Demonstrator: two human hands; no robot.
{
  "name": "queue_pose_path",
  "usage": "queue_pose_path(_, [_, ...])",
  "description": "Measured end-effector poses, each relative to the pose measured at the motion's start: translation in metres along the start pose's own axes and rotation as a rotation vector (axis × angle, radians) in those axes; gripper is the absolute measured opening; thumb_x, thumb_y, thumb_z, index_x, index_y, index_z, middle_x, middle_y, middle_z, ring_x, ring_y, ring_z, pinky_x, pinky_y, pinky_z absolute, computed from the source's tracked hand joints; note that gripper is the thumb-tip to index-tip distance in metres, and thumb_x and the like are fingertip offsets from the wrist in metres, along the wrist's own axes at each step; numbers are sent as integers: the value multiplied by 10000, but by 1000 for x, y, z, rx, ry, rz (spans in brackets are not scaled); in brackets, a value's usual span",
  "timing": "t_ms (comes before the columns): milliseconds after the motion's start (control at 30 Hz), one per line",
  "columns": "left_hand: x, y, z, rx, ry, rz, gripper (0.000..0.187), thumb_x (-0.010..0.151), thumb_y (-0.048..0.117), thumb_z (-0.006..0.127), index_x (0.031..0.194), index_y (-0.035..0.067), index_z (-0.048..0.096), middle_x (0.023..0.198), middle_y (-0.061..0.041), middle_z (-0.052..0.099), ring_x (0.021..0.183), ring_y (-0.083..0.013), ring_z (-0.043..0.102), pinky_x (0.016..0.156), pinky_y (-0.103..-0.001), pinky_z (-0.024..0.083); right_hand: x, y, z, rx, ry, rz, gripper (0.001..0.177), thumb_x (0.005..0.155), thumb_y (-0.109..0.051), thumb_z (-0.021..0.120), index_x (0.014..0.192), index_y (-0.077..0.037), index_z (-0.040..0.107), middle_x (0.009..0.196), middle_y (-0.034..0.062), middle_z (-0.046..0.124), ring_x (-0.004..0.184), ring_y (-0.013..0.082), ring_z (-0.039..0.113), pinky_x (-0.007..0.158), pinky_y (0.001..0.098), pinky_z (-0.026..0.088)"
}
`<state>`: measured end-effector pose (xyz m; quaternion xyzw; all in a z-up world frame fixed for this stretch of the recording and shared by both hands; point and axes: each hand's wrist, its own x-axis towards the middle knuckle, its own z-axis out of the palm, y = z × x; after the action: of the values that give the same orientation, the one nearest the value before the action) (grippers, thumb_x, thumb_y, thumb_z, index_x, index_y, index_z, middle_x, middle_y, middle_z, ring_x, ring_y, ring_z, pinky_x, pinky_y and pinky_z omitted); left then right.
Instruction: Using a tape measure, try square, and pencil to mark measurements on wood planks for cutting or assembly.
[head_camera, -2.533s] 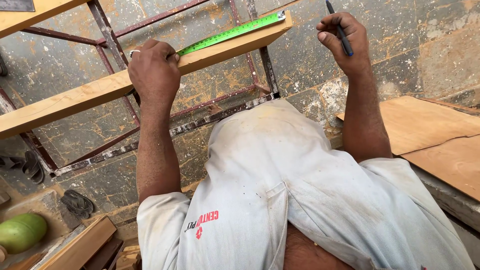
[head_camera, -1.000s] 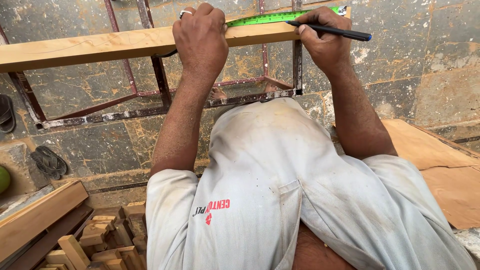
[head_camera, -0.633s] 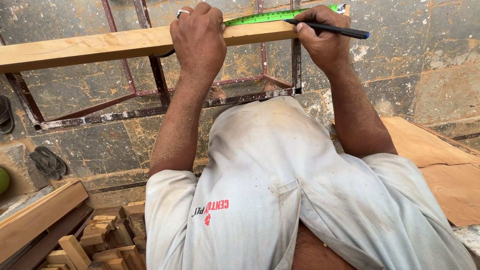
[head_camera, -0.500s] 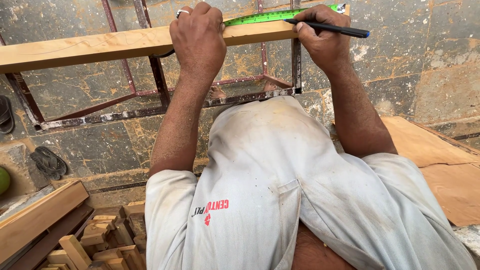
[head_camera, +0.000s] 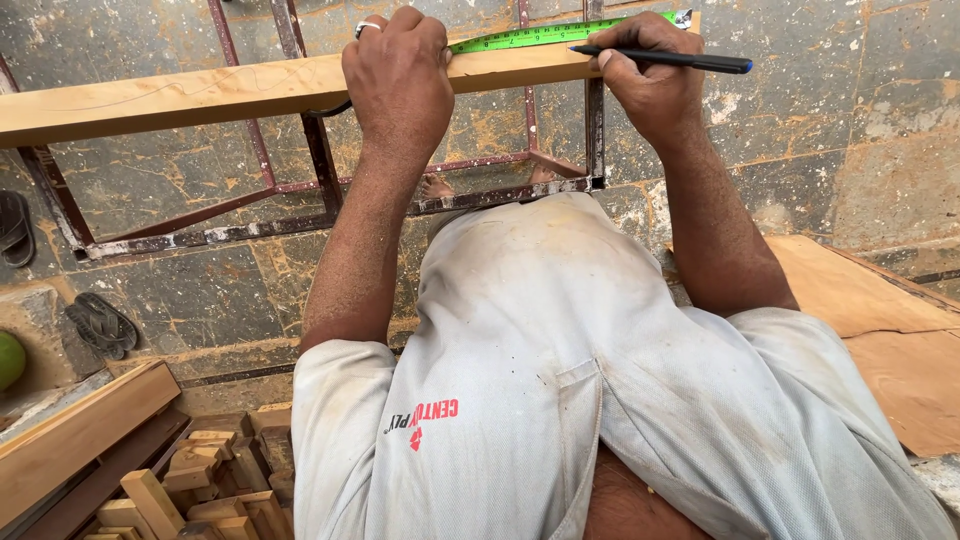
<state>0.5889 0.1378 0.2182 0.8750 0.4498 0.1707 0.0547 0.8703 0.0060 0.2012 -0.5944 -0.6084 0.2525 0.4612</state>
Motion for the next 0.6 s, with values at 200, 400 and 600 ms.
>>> queue_pose_path(200, [1, 1, -2, 2, -1, 0, 115, 925, 190, 782, 875, 90, 755, 890, -56, 664, 877, -239, 613, 724, -458, 429, -2, 8, -3, 93, 23, -39, 167, 1005, 61, 581, 1127, 85, 691, 1025, 192, 750, 983, 216, 783, 908, 350, 682])
queue_pose_path(400, [2, 2, -5, -8, -28, -8, 116, 918, 192, 792, 889, 83, 764, 904, -59, 674, 883, -241, 618, 723, -457, 430, -1, 2, -7, -14, 49, -22, 108, 1020, 24, 648, 1091, 56, 722, 968, 162, 756, 883, 168, 749, 781, 303, 633])
queue_pose_path(600, [1, 0, -3, -2, -25, -8, 109, 927, 186, 793, 887, 88, 766, 894, -57, 675, 858, -230, 610, 722, -451, 429, -1, 2, -6, -64, 49, -5, 115, 1012, 5, 676, 1089, 30, 756, 911, 117, 742, 784, 118, 682, 673, 262, 553])
